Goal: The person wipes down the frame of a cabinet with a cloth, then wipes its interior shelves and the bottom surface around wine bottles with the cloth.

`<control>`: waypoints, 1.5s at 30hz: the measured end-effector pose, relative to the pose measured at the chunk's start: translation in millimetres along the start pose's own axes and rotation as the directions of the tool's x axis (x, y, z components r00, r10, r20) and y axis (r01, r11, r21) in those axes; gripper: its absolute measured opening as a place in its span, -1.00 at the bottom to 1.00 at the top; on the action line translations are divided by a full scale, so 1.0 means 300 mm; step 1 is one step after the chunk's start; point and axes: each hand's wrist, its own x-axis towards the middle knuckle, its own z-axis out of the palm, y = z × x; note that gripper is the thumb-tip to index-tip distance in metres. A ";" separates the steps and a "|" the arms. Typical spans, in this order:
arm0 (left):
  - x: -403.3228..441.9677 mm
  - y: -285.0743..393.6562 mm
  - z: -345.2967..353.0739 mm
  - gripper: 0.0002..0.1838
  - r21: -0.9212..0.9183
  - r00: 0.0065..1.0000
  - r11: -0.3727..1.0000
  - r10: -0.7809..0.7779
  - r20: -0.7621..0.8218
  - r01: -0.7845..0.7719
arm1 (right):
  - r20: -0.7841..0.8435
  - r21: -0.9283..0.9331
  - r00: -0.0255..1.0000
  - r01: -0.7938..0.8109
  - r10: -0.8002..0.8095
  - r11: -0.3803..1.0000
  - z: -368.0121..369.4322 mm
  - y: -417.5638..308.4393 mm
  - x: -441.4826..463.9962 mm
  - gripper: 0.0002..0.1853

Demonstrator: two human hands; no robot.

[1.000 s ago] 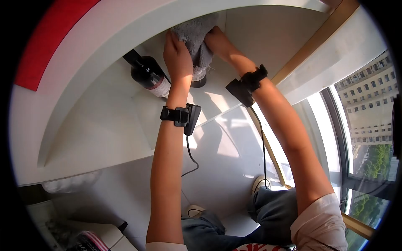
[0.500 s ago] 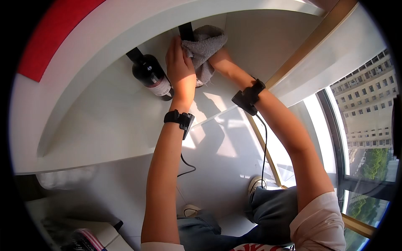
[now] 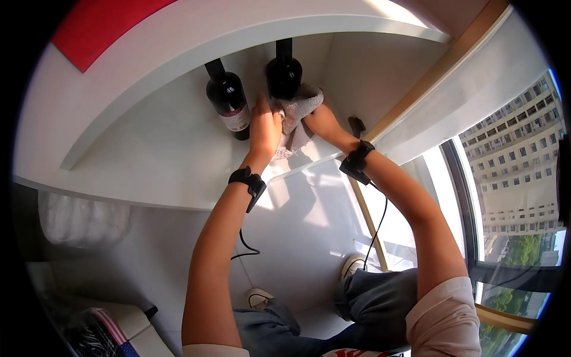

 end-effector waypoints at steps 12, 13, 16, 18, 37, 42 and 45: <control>0.144 0.187 -0.082 -0.59 -0.147 0.865 0.938 0.217 -0.452 -0.313 | -0.430 0.138 0.857 0.375 -0.285 0.917 -0.125 -0.222 0.160 -0.53; 0.155 0.202 -0.092 -0.60 -0.181 0.857 0.934 0.191 -0.478 -0.309 | -0.438 0.021 0.813 0.435 -0.382 0.900 -0.130 -0.214 0.192 -0.48; 0.194 0.237 -0.118 -0.63 -0.225 0.819 0.915 0.165 -0.550 -0.335 | -0.476 -0.063 0.796 0.393 -0.373 0.917 -0.136 -0.231 0.267 -0.54; 0.233 0.258 -0.131 -0.65 -0.181 0.767 0.900 0.216 -0.604 -0.396 | -0.474 0.020 0.839 0.312 -0.266 0.950 -0.133 -0.277 0.278 -0.60; 0.059 0.104 0.017 -0.58 -0.303 0.946 0.933 0.095 -0.311 -0.193 | -0.207 0.035 0.971 0.130 -0.120 0.991 -0.014 -0.218 0.064 -0.41; -0.056 -0.036 -0.064 -0.58 -0.015 0.964 0.969 0.242 -0.108 -0.245 | -0.280 0.022 0.928 0.261 -0.245 0.965 -0.025 -0.340 -0.105 -0.59; -0.074 -0.135 -0.125 -0.72 0.352 0.931 0.871 0.365 -0.001 -0.342 | -0.149 0.093 0.844 0.530 -0.515 0.843 -0.054 -0.471 -0.177 -0.67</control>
